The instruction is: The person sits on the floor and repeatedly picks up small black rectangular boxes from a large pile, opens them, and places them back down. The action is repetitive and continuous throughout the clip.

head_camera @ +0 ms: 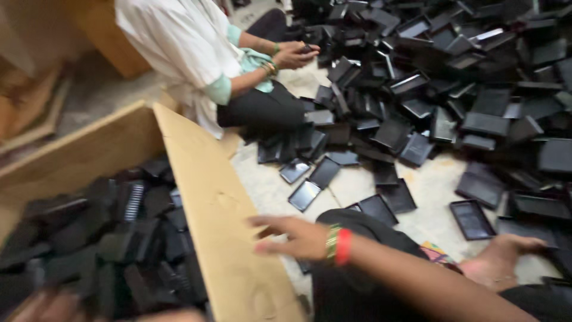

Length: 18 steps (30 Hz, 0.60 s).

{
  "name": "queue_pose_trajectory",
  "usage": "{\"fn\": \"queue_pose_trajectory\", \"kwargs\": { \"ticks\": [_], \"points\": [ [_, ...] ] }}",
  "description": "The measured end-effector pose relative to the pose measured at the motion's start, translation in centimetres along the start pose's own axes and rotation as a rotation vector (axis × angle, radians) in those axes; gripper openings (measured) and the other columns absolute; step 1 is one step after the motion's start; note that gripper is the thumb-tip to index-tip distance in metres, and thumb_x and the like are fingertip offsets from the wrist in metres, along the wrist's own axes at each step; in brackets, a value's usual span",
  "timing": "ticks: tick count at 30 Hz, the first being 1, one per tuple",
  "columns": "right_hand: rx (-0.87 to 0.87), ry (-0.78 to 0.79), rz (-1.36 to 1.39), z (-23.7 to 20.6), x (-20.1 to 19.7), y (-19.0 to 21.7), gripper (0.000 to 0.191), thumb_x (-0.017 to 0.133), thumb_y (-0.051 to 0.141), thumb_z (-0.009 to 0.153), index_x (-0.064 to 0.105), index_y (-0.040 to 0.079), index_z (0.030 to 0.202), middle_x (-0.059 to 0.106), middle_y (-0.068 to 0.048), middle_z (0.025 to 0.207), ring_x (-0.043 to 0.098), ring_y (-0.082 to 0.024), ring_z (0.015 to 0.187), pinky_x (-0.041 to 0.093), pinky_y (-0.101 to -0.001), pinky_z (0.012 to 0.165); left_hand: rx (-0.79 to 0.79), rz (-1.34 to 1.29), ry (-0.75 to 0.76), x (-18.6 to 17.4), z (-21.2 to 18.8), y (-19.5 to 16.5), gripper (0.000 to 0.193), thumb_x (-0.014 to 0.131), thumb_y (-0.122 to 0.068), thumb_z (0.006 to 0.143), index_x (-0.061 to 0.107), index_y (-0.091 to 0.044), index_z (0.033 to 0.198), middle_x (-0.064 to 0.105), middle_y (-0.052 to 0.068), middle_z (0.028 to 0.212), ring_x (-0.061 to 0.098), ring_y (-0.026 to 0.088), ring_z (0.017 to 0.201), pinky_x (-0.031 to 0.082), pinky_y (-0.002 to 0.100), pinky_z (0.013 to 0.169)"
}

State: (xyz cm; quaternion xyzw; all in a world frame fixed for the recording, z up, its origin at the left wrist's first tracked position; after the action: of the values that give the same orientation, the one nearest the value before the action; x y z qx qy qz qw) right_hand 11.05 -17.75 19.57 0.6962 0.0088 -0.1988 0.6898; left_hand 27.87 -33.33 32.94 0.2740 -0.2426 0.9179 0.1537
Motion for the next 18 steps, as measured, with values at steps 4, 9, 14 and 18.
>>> {"fn": "queue_pose_trajectory", "kwargs": {
  "ticks": [4,9,14,18],
  "points": [
    [0.275,-0.522,-0.156,-9.8,-9.0,-8.7,0.050,0.067,0.036,0.094,0.064,0.005,0.133,0.073,-0.007,0.126,0.069,-0.015,0.116,0.054,-0.0324,0.100,-0.515,-0.139,0.472,9.2,-13.0,4.2,0.033,0.070,-0.025,0.099,0.055,0.003,0.108,0.054,0.016,0.110,0.053,0.026,0.102,0.047,0.035,0.095],
    [0.534,-0.830,-0.075,-22.8,-13.2,-16.7,0.049,0.072,0.033,0.089,0.068,0.004,0.129,0.079,-0.012,0.109,0.074,-0.018,0.100,0.057,-0.0323,0.089,-0.729,0.843,1.309,13.0,-31.9,9.0,0.075,0.083,-0.048,0.075,0.059,-0.003,0.131,0.059,0.021,0.134,0.053,0.040,0.127,0.042,0.058,0.102],
    [0.758,-1.012,-0.255,-27.2,-13.7,-18.7,0.051,0.076,0.034,0.085,0.069,0.004,0.125,0.081,-0.012,0.101,0.077,-0.020,0.092,0.059,-0.0336,0.084,-0.457,1.160,1.556,13.0,-37.6,10.3,0.070,0.088,-0.037,0.067,0.062,-0.005,0.124,0.050,0.023,0.140,0.043,0.043,0.135,0.037,0.061,0.107],
    [0.833,-1.042,-0.322,-22.1,-14.0,-18.8,0.056,0.080,0.040,0.080,0.066,0.004,0.120,0.078,-0.014,0.100,0.076,-0.023,0.091,0.060,-0.0349,0.084,-0.360,1.141,1.607,13.2,-37.9,12.0,0.034,0.076,-0.017,0.080,0.070,-0.005,0.111,0.056,0.017,0.136,0.054,0.035,0.125,0.046,0.047,0.103]
  ]
}}
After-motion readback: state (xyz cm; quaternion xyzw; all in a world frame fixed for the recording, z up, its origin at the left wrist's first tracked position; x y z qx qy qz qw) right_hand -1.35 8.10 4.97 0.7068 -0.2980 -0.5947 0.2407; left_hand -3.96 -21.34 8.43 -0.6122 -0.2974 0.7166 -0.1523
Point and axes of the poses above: each hand's wrist, its own z-axis towards the middle knuckle, its own x-axis out of the palm, y = z × x, the point moved 1 cm from there along z, towards the middle knuckle
